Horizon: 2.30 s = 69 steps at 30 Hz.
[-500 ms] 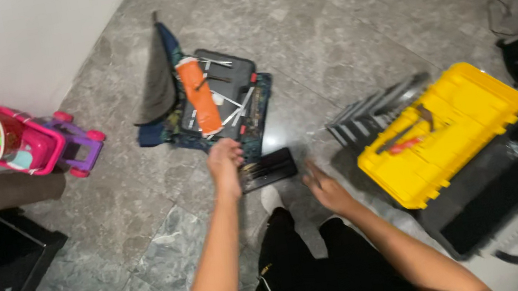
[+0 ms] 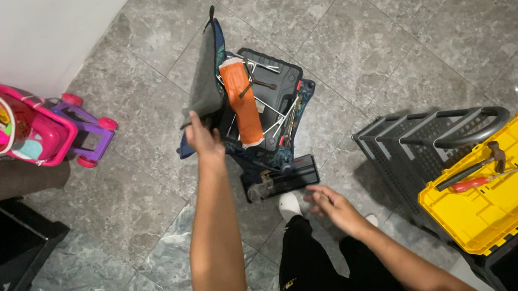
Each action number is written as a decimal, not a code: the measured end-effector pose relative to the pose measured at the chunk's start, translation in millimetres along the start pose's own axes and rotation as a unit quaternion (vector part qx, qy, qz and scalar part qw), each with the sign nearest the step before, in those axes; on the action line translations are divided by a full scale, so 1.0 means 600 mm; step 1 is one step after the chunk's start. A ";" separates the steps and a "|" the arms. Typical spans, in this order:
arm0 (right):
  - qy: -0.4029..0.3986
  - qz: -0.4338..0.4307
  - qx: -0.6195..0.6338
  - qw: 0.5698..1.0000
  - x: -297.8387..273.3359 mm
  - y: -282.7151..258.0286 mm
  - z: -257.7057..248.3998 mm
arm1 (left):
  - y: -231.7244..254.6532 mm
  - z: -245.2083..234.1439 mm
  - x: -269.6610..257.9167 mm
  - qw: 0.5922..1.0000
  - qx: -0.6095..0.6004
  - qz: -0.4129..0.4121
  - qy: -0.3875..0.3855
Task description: The person opens a yellow toolbox and transfers tools including wrenches, screwdrivers, and a hammer into a black tool bag. They then wipe a wrench with a cloth and place it back in the toolbox.
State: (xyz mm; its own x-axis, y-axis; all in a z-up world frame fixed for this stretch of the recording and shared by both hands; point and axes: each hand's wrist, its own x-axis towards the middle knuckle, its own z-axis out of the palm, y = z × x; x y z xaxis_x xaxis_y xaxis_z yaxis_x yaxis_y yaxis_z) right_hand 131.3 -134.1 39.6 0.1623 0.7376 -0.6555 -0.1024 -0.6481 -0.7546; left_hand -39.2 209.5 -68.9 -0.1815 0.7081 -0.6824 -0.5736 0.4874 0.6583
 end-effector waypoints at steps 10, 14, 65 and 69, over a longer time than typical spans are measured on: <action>0.000 -0.027 0.374 0.927 0.102 -0.202 0.019 | 0.061 0.002 -0.355 0.885 0.164 0.004 -0.437; -0.006 -0.063 0.324 0.944 0.112 -0.209 0.005 | 0.040 -0.031 -0.375 0.761 0.277 -0.125 -0.573; 0.095 0.129 0.044 0.986 -0.060 0.097 -0.037 | -0.175 -0.007 0.034 0.768 0.557 0.306 -0.076; 0.071 0.157 0.028 0.985 -0.062 0.097 -0.033 | -0.169 -0.031 0.033 0.778 0.532 0.325 -0.077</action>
State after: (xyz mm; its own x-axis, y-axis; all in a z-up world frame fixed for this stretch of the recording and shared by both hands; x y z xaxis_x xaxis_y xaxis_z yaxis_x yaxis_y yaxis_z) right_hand 138.6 -202.8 20.6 0.2490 0.4652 -0.8495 -0.2235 -0.8258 -0.5178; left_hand 0.5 164.8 -154.9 -0.0120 0.9946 -0.1034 0.6002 0.0899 0.7948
